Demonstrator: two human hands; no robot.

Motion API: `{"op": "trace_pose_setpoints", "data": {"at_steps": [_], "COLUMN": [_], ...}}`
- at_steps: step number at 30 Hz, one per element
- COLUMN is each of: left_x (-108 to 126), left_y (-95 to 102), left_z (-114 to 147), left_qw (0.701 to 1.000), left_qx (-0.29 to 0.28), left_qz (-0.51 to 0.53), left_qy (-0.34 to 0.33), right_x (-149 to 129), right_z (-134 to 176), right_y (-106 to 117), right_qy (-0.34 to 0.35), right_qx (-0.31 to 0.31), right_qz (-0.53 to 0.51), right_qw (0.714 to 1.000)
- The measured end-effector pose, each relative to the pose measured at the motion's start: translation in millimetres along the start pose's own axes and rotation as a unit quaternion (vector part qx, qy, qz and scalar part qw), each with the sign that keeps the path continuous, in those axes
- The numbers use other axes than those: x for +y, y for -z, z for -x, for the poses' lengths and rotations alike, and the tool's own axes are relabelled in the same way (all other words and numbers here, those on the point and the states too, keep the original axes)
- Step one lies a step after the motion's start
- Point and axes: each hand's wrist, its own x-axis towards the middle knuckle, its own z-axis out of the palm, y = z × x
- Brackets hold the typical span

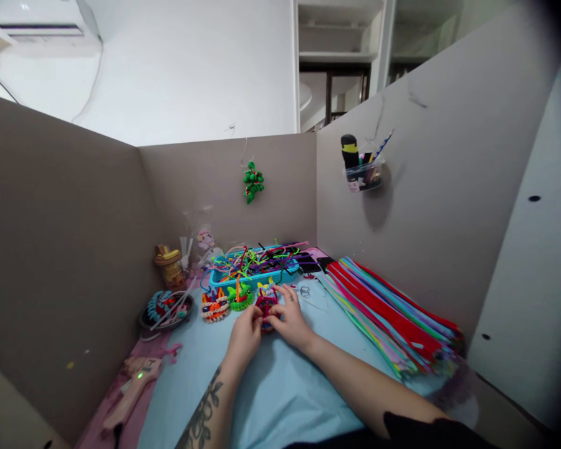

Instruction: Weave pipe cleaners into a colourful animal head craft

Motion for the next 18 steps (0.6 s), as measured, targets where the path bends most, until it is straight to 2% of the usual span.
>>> {"op": "trace_pose_setpoints", "data": {"at_steps": [8,14,16,18], "left_x": [4,6,5,5], "left_y": [12.0,17.1,18.2,19.8], "left_z": [0,-1,-2,-2], "left_qw": [0.999,0.997,0.997,0.997], "left_qx": [-0.007,0.0,0.002,0.029], "left_qz": [-0.03,-0.06,-0.056,-0.053], "left_qy": [-0.02,-0.043,-0.045,-0.053], "right_x": [-5,-5,-5,-4], "right_z": [-1,-2,-2,-2], "right_y": [11,16,17,17], "right_qy": [0.019,0.125,0.124,0.108], "right_qx": [-0.013,-0.09,-0.087,-0.068], "right_qz": [0.027,0.028,0.028,0.028], "right_qw": [0.999,0.988,0.988,0.991]}}
